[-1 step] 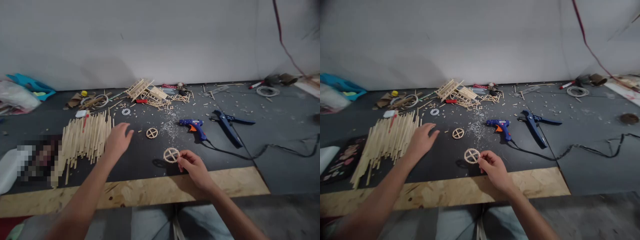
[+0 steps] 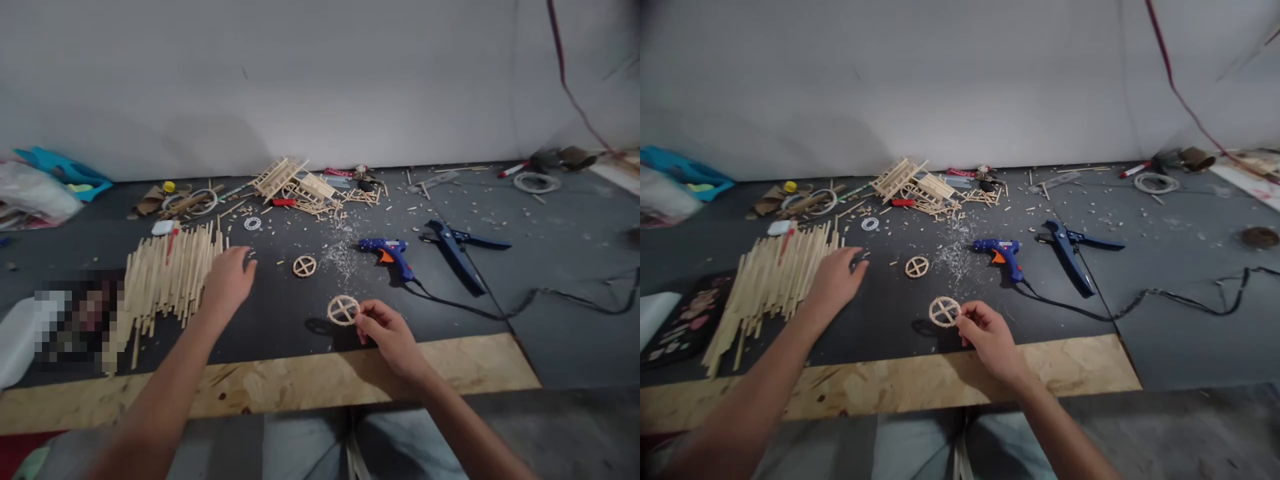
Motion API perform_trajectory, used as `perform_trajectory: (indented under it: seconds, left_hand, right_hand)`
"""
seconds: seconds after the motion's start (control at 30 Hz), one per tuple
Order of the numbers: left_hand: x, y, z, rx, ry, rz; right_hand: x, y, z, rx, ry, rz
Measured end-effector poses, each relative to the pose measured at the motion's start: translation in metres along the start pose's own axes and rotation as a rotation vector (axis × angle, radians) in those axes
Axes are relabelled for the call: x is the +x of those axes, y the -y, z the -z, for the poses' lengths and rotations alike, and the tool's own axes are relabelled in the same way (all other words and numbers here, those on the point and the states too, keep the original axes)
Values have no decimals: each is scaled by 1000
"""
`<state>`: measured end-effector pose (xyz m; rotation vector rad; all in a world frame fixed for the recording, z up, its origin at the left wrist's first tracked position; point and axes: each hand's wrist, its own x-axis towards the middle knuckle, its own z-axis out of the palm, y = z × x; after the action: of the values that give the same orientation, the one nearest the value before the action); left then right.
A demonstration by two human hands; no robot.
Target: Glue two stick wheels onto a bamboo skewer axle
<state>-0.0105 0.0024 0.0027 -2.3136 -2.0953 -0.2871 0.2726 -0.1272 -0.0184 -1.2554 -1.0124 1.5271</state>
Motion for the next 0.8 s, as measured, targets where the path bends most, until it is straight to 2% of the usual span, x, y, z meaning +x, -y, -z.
perform_trajectory:
  seconds: [0.03, 0.13, 0.33, 0.5, 0.6, 0.7, 0.8]
  left_hand:
    - [2, 10, 4, 48, 56, 72]
    - [6, 30, 11, 69, 163, 142]
    - [8, 36, 14, 35, 278, 216]
    - [4, 33, 15, 9, 291, 274]
    - [-2, 31, 18, -56, 288, 303]
    - [-10, 29, 24, -171, 265, 354]
    - [-21, 24, 31, -387, 249, 416]
  right_hand:
    - [0, 0, 0, -1, -3, 1]
    - [-1, -1, 0, -10, -15, 7]
    - [1, 1, 0, -8, -21, 23]
    - [4, 8, -2, 1, -5, -9]
    - [12, 14, -3, -70, 12, 6]
    - [30, 20, -1, -196, -10, 8]
    - [51, 25, 1, -262, -34, -3]
